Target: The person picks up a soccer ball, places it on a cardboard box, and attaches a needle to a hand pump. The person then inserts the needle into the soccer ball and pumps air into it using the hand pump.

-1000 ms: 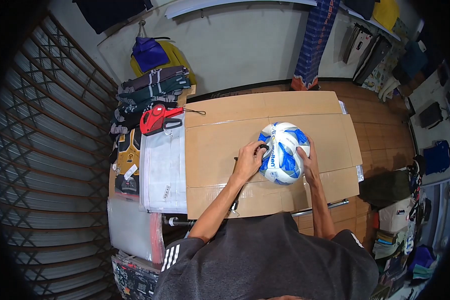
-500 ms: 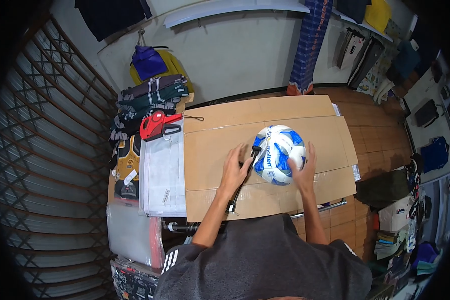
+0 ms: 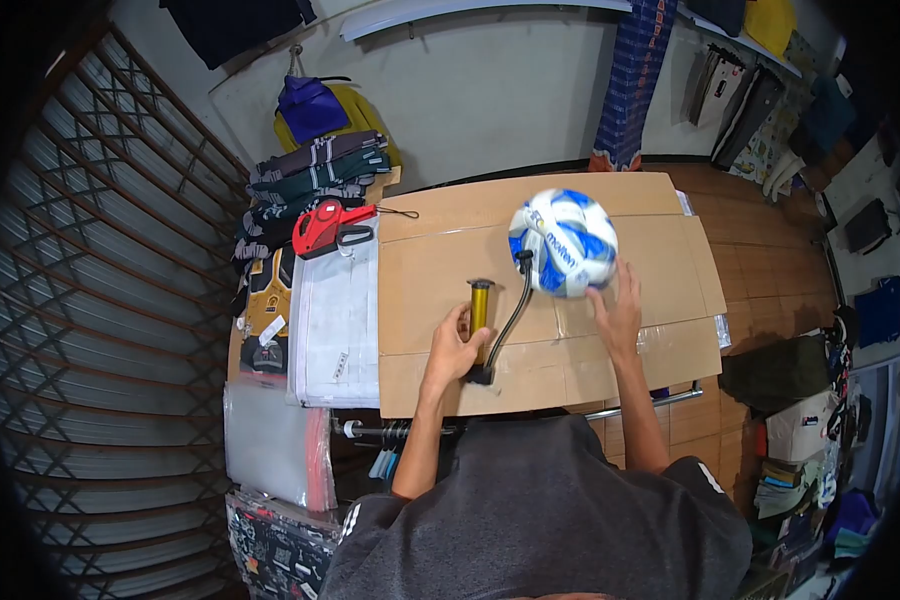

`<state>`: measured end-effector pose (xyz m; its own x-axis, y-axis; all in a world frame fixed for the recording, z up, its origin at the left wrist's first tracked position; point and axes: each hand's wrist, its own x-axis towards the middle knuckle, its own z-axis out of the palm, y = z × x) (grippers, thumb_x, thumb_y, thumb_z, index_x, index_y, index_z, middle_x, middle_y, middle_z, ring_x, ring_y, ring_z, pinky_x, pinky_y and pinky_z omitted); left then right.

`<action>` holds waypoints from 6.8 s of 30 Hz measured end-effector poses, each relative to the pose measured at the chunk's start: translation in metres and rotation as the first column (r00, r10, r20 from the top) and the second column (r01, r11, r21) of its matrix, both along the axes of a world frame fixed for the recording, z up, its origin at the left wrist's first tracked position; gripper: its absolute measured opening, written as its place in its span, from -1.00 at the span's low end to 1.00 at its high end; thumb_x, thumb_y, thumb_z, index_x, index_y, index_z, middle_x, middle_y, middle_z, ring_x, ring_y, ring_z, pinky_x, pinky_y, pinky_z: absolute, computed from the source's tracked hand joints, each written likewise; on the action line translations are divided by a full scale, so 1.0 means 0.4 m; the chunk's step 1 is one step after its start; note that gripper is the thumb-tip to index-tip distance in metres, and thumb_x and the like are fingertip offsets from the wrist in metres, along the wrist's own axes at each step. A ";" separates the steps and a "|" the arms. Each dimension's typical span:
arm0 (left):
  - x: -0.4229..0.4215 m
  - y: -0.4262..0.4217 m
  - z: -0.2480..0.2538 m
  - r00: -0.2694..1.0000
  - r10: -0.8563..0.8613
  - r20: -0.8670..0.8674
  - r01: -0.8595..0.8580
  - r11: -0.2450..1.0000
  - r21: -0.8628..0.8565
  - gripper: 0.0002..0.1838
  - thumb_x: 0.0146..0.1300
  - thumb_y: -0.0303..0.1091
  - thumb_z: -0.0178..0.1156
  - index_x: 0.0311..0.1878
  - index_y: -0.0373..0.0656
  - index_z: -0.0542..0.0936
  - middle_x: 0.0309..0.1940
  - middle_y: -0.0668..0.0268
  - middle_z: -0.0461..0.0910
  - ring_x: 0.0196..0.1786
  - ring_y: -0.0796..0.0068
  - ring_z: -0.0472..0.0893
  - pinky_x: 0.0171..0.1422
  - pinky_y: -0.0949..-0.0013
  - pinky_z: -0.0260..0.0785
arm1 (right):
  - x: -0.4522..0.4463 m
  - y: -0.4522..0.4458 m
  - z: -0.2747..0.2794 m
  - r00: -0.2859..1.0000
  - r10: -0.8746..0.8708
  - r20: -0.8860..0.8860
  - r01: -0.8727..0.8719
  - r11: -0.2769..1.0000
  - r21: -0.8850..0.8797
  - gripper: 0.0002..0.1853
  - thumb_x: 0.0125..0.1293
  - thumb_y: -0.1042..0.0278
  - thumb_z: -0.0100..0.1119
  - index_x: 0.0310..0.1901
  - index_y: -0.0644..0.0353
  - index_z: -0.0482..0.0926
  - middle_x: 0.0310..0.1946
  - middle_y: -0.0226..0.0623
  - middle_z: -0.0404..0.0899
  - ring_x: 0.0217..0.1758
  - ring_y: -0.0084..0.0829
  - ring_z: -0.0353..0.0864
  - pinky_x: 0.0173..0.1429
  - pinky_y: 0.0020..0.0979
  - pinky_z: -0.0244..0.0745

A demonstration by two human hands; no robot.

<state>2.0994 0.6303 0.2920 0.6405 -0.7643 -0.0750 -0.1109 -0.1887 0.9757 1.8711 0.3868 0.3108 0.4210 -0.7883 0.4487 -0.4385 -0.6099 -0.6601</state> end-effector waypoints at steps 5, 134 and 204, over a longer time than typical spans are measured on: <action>-0.057 -0.040 0.098 0.996 -0.048 0.077 0.053 0.997 -0.062 -0.45 0.43 -0.47 0.48 0.42 -0.35 0.54 0.28 0.18 0.57 0.38 0.23 0.60 0.42 0.14 0.55 | 0.029 -0.043 0.015 0.992 -0.079 0.102 0.066 0.990 0.126 -0.19 0.41 0.39 0.50 0.63 0.16 0.35 0.54 0.07 0.49 0.44 0.02 0.63 0.35 -0.03 0.63; -0.142 -0.189 -0.081 0.595 0.080 0.799 -0.137 0.991 0.003 -0.52 0.44 -0.10 0.30 0.32 -0.14 0.62 0.34 0.02 0.51 0.48 -0.03 0.44 0.46 -0.18 0.21 | 0.147 0.248 0.309 0.845 0.535 0.015 -0.529 0.830 0.176 -0.57 0.44 0.06 0.52 -0.41 0.30 0.76 -0.60 0.04 0.64 -0.59 0.04 0.67 -0.44 -0.10 0.54; -0.151 -0.164 -0.063 0.628 0.075 0.775 -0.076 0.997 -0.035 -0.55 0.47 -0.16 0.27 0.33 -0.15 0.63 0.41 0.02 0.48 0.52 -0.05 0.41 0.57 -0.17 0.21 | 0.155 0.275 0.328 0.900 0.432 -0.066 -0.419 0.896 0.144 -0.68 0.43 0.09 0.49 -0.31 0.17 0.71 -0.64 -0.07 0.62 -0.54 0.01 0.72 -0.43 -0.06 0.55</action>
